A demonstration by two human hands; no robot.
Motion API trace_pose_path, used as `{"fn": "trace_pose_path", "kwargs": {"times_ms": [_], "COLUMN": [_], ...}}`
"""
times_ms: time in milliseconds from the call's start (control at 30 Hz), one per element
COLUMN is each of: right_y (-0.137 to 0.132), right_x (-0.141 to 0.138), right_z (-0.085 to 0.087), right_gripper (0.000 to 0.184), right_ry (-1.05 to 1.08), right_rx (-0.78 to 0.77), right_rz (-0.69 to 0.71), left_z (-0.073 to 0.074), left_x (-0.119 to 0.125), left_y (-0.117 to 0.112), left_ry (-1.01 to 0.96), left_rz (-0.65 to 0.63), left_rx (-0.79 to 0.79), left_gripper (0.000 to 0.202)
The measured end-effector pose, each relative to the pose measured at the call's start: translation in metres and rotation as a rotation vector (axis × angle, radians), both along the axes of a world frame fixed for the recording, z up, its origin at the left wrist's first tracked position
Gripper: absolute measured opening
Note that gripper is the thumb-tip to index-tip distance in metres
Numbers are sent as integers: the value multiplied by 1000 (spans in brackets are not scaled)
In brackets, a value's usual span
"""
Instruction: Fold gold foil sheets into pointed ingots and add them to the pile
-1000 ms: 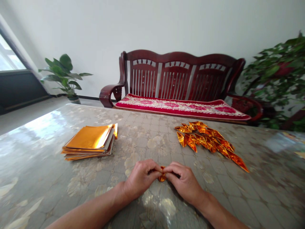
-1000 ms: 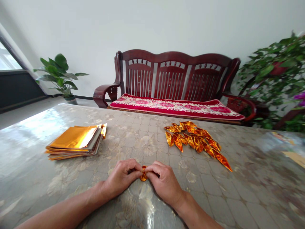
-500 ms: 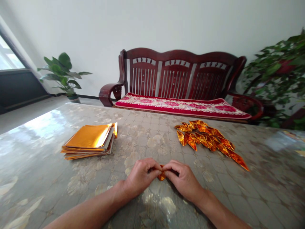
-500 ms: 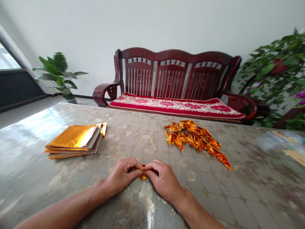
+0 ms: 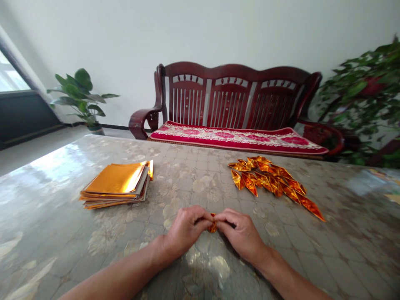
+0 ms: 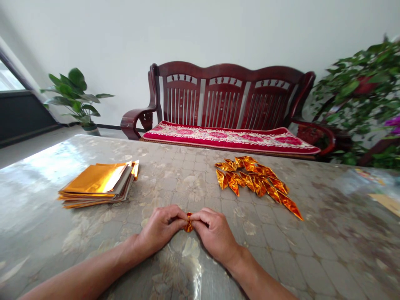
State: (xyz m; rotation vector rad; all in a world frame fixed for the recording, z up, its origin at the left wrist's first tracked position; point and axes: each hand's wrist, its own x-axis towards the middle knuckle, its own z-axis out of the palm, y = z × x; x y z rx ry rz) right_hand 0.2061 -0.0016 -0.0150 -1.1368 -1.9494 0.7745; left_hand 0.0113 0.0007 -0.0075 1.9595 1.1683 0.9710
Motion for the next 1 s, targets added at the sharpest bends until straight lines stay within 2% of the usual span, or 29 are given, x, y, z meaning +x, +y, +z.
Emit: {"fn": "trace_pose_path", "kwargs": {"times_ms": [333, 567, 767, 833, 933, 1000], "right_y": [-1, -1, -1, -2, -4, -5], "right_x": [1, 0, 1, 1, 2, 2], "right_z": [2, 2, 1, 1, 1, 2], "right_gripper": [21, 25, 26, 30, 47, 54], "right_ry": [35, 37, 17, -7, -46, -64], "right_rx": [26, 48, 54, 55, 25, 4], "right_rz": [3, 12, -7, -41, -98, -95], "left_z": [-2, 0, -4, -8, -12, -13], "left_x": [-3, -2, -3, -5, -8, -9], "left_y": [-2, -4, -2, -2, 0, 0], "left_ry": [-32, -20, -68, -104, -117, -114], "left_rz": [34, 0, 57, 69, 78, 82], "left_rx": [26, 52, 3, -22, -45, -41], "left_gripper": [16, 17, 13, 17, 26, 25]}}
